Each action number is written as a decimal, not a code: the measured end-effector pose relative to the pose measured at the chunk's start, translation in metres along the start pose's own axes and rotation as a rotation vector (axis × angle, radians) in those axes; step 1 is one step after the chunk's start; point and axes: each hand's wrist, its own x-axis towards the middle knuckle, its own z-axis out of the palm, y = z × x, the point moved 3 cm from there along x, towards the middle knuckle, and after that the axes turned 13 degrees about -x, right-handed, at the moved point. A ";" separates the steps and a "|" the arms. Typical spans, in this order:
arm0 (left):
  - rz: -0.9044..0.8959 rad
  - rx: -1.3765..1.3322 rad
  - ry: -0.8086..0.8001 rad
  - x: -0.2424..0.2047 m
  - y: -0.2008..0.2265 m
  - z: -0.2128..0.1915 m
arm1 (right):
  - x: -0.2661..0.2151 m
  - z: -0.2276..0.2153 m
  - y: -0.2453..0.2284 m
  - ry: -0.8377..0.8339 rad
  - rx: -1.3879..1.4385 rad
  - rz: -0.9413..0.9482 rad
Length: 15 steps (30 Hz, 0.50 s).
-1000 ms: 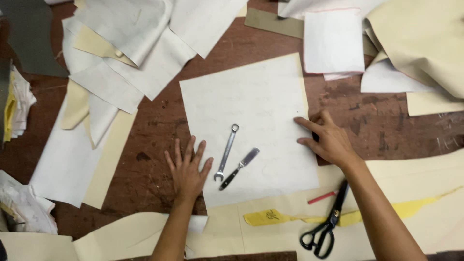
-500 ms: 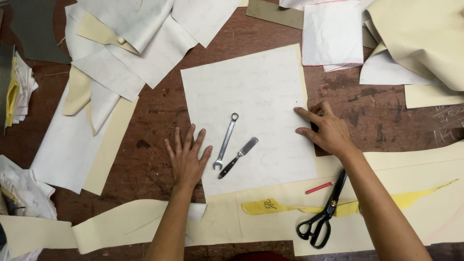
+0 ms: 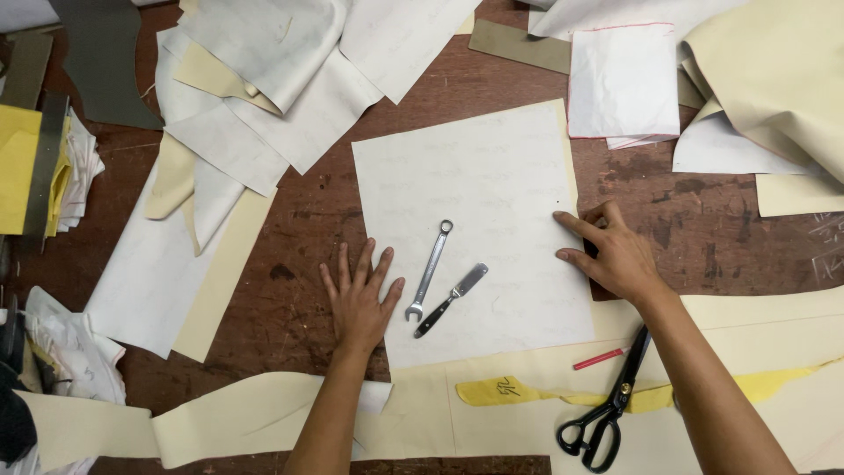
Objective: The person uses shears to cut out various shapes from cream-colored and yellow upholstery fabric, following marked lines and using paper templates and a metal weight to guide the cuts on a wooden work table.
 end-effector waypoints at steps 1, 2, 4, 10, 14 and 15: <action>0.004 0.019 -0.003 0.001 0.000 0.001 | 0.000 0.001 0.000 -0.007 0.002 0.002; 0.007 0.039 -0.006 0.002 -0.001 0.001 | 0.001 0.001 0.000 -0.014 0.005 0.003; 0.002 0.037 -0.012 0.000 -0.001 0.002 | 0.000 0.001 0.000 -0.037 0.003 0.023; 0.017 0.017 0.001 0.000 0.001 0.002 | -0.002 0.001 0.000 -0.011 0.023 0.019; 0.027 -0.008 0.009 0.001 0.005 -0.003 | -0.010 -0.003 0.008 0.243 0.327 -0.108; 0.035 -0.007 0.003 0.001 0.006 -0.005 | -0.020 -0.001 0.012 0.242 0.330 -0.098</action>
